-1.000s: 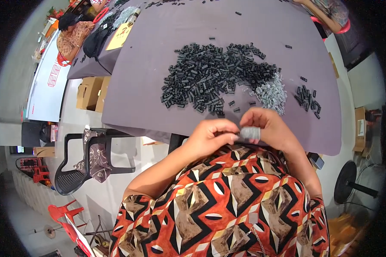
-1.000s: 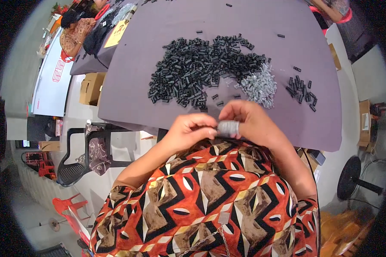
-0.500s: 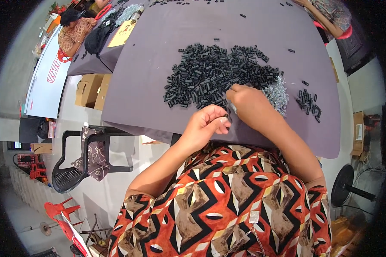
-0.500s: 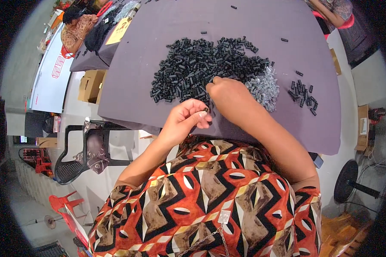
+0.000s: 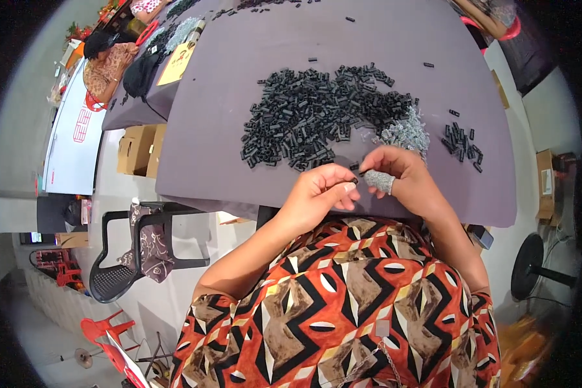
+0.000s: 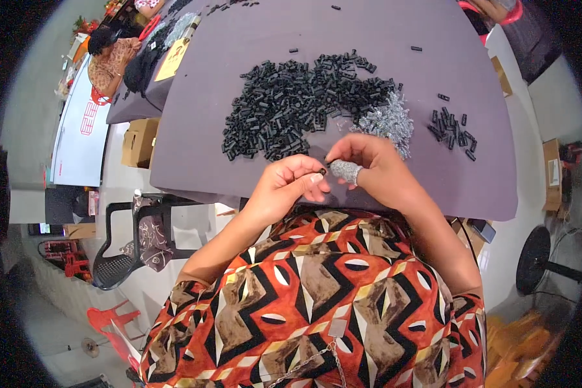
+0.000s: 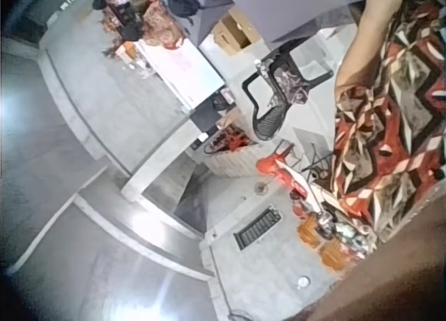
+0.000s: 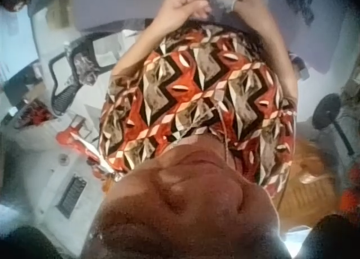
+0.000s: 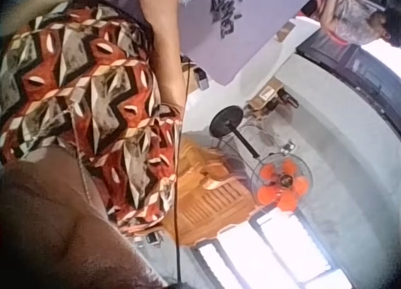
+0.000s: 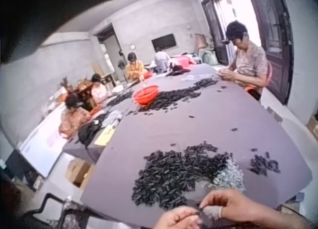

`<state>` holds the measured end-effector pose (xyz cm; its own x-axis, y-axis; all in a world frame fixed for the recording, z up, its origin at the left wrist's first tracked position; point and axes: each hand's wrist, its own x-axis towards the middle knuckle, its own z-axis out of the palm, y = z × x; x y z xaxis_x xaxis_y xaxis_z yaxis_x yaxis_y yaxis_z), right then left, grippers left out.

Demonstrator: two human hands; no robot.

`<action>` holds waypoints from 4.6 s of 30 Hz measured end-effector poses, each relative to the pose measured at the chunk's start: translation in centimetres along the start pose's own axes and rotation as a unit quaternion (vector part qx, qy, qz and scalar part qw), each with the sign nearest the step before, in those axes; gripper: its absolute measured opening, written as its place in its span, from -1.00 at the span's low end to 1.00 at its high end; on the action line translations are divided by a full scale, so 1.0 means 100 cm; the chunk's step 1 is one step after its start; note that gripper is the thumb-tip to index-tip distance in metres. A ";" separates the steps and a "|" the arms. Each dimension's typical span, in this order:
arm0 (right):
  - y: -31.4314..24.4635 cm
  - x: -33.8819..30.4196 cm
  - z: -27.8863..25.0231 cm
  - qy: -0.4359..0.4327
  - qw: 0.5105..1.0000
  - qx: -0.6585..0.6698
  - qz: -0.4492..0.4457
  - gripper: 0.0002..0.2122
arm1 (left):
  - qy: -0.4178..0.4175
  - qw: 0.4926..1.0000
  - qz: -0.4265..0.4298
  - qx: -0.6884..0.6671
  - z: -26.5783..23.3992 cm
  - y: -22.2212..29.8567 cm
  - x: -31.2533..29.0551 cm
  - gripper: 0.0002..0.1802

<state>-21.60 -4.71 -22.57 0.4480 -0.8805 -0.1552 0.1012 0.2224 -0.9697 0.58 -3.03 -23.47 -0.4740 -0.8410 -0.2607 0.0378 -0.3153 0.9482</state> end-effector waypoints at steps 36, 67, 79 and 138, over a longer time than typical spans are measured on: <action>-0.012 -0.019 0.005 0.027 0.945 -0.280 -0.168 -0.43 | 0.026 0.997 0.010 -0.070 0.015 0.005 0.002 -0.81; 0.023 -0.003 0.015 0.044 0.802 -0.531 -0.271 -0.64 | 0.000 0.978 -0.043 -0.204 0.017 -0.015 0.007 -0.76; 0.031 0.003 0.012 0.034 0.782 -0.565 -0.260 -0.70 | -0.003 0.979 -0.045 -0.197 0.014 -0.022 0.014 -0.77; 0.016 -0.023 -0.044 0.295 0.811 -0.456 -0.218 -0.72 | 0.023 0.718 0.354 0.599 -0.014 0.012 0.057 -0.63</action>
<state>-26.41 -4.17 -24.57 0.0168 -0.8993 0.4369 -0.6835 -0.3293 -0.6514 -0.83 -8.85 -24.12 -0.6782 -0.6265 0.3841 -0.5425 0.7794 0.3133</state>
